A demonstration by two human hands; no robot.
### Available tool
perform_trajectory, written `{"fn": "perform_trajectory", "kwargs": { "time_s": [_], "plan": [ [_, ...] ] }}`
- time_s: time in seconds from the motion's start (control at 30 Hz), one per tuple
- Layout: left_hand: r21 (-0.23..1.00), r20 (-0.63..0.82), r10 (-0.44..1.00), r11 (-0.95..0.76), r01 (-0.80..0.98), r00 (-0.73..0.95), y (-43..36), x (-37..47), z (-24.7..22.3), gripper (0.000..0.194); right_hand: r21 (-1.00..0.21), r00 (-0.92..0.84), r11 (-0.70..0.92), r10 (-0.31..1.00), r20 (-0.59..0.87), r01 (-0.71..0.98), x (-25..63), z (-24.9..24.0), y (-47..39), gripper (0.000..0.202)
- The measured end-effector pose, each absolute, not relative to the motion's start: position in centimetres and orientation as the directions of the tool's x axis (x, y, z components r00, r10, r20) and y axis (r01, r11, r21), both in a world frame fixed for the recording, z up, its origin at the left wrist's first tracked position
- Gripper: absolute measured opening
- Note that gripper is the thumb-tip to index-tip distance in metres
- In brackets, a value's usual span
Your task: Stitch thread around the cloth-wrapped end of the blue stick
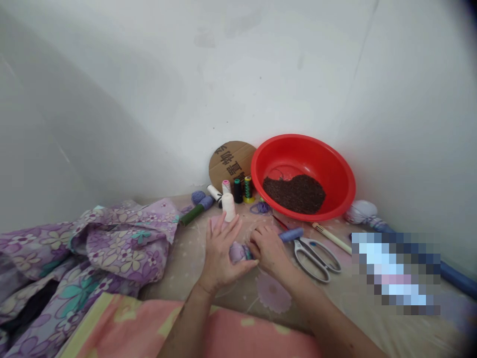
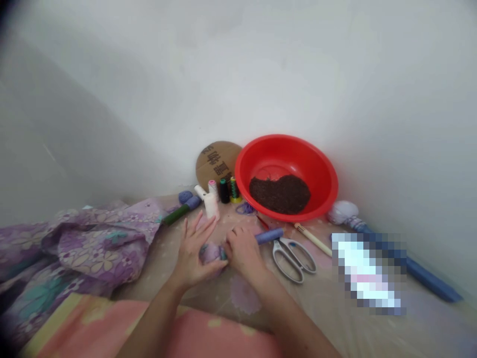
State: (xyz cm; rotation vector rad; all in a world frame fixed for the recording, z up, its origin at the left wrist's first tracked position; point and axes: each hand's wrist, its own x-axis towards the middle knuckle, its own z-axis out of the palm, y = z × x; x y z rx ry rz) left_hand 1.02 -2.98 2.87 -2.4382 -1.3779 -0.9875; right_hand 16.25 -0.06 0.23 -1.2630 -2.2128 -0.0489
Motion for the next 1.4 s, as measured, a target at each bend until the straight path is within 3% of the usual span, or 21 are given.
{"fn": "perform_trajectory", "kwargs": {
  "time_s": [0.13, 0.47, 0.67, 0.8, 1.0, 1.4],
  "plan": [
    [0.178, 0.599, 0.734, -0.512, 0.840, 0.320, -2.9, 1.3, 2.7, 0.087, -0.289, -0.412, 0.565, 0.793, 0.449, 0.773, 16.4, 0.5, 0.4, 0.009],
    [0.196, 0.563, 0.768, -0.482, 0.854, 0.304, -3.4, 2.0, 2.8, 0.077, -0.501, -0.355, 0.554, 0.824, 0.441, 0.665, 16.7, 0.4, 0.3, 0.008],
    [0.220, 0.555, 0.801, -0.402, 0.889, 0.225, -3.5, 2.8, 2.3, 0.056, -0.524, -0.325, 0.526, 0.842, 0.430, 0.670, 16.6, 0.3, 0.0, 0.006],
    [0.213, 0.469, 0.868, -0.291, 0.933, 0.164, -3.3, 3.2, 1.7, 0.032, -0.487, -0.314, 0.512, 0.845, 0.433, 0.707, 16.5, 0.4, -0.2, 0.006],
    [0.252, 0.222, 0.974, -0.103, 0.962, 0.047, -3.5, 3.6, 1.3, 0.027, -0.389, -0.348, 0.521, 0.831, 0.434, 0.760, 16.2, 0.4, -0.7, 0.004],
    [0.207, 0.217, 0.972, -0.138, 0.969, 0.092, -4.0, 3.8, 1.7, 0.025, -0.209, -0.424, 0.547, 0.795, 0.434, 0.811, 15.8, 0.5, -1.5, 0.014]
  ]
}}
